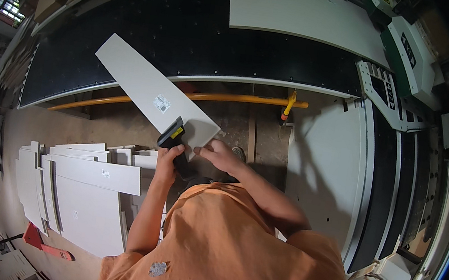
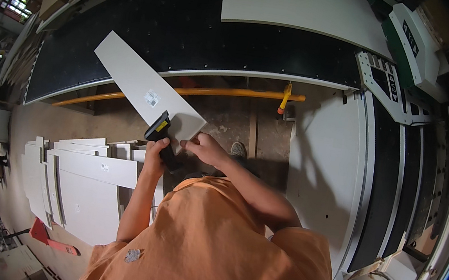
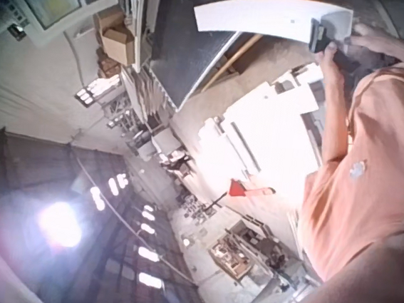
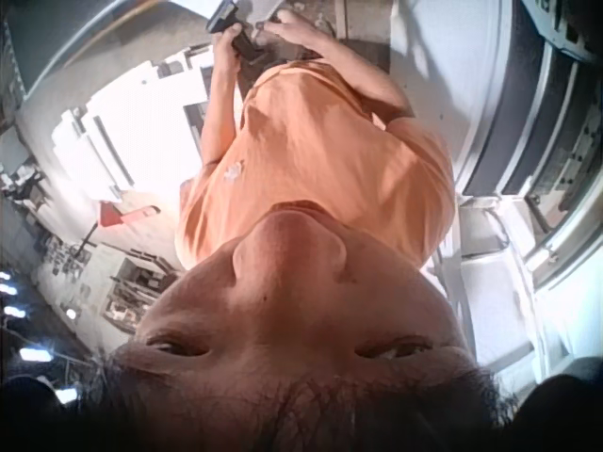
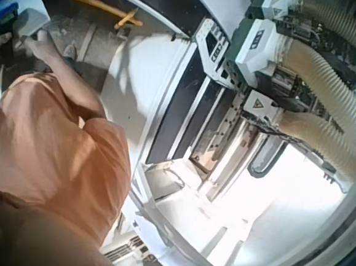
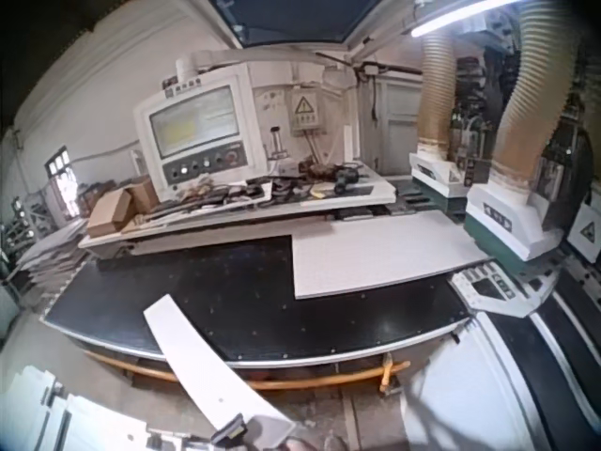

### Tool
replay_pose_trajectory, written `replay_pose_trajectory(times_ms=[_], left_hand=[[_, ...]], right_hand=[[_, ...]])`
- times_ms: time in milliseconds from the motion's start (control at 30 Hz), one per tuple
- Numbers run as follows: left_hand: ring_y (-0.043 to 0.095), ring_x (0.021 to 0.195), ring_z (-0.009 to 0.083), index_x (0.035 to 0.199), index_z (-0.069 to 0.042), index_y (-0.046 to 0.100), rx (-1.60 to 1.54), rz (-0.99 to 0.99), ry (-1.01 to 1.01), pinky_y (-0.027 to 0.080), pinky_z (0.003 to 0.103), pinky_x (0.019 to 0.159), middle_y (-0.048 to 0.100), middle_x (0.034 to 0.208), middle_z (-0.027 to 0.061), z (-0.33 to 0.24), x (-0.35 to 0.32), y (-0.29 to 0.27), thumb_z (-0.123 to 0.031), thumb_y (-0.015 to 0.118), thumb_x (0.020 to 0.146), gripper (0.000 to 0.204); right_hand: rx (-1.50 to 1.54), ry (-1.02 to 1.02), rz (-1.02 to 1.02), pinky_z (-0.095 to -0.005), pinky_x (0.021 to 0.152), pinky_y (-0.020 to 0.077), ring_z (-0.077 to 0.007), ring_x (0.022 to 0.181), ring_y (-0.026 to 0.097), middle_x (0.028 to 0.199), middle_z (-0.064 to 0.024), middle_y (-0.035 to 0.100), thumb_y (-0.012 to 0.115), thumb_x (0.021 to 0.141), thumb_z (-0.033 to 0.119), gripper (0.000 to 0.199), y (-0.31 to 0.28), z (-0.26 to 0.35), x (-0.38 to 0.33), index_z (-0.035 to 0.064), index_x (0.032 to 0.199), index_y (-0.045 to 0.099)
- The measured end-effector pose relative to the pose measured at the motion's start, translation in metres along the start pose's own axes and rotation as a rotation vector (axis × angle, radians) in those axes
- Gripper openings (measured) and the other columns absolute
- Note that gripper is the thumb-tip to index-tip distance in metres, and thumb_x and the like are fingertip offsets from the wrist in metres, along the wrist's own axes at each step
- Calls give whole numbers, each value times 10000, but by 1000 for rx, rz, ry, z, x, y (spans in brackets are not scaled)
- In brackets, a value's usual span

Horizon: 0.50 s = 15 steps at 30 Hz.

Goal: The person scans white panels with a handheld barcode scanner, places them on a machine table, and stacks them on the floor. The person repeats this process for multiple panels throughout the clip.

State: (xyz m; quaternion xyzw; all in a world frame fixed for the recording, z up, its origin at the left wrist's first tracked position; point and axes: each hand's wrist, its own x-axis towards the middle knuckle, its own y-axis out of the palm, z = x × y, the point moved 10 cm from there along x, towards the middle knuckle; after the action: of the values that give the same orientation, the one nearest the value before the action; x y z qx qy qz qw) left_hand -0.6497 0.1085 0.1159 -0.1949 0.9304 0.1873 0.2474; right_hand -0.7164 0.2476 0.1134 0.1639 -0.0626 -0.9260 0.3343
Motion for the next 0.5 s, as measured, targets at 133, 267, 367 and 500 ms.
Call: replay_pose_trajectory(times_ms=[133, 267, 367, 500], left_hand=[[602, 730, 156, 1002, 5, 636, -161, -251, 311, 476, 275, 661, 637, 856, 59, -49, 32, -41, -235, 665, 797, 317], [593, 801, 160, 1056, -16, 623, -287, -418, 331, 470, 284, 757, 623, 881, 41, -85, 54, -99, -260, 657, 814, 346], [583, 832, 148, 1028, -61, 640, -274, -422, 345, 457, 277, 769, 621, 883, 27, -121, 67, -127, -321, 667, 833, 327], [573, 808, 126, 991, -100, 628, -260, -419, 365, 447, 267, 746, 606, 838, 9, -168, 100, -144, -326, 681, 860, 266]], right_hand=[[-480, -56, 109, -333, 766, 530, -223, 832, 679, 946, -151, 707, 657, 931, 286, 344, -64, 46, 38, -19, 1089, 641], [-584, 101, 217, -304, 786, 521, -182, 889, 674, 973, -107, 715, 614, 962, 254, 304, -142, 65, 50, -5, 1118, 649], [-278, 88, 131, -301, 813, 525, -159, 938, 672, 1011, -86, 719, 578, 982, 186, 233, -189, 101, 63, 21, 1125, 660], [-554, -270, -457, -314, 831, 526, -203, 921, 677, 999, -115, 716, 606, 956, 144, 223, -280, 186, 119, -2, 1119, 650]])
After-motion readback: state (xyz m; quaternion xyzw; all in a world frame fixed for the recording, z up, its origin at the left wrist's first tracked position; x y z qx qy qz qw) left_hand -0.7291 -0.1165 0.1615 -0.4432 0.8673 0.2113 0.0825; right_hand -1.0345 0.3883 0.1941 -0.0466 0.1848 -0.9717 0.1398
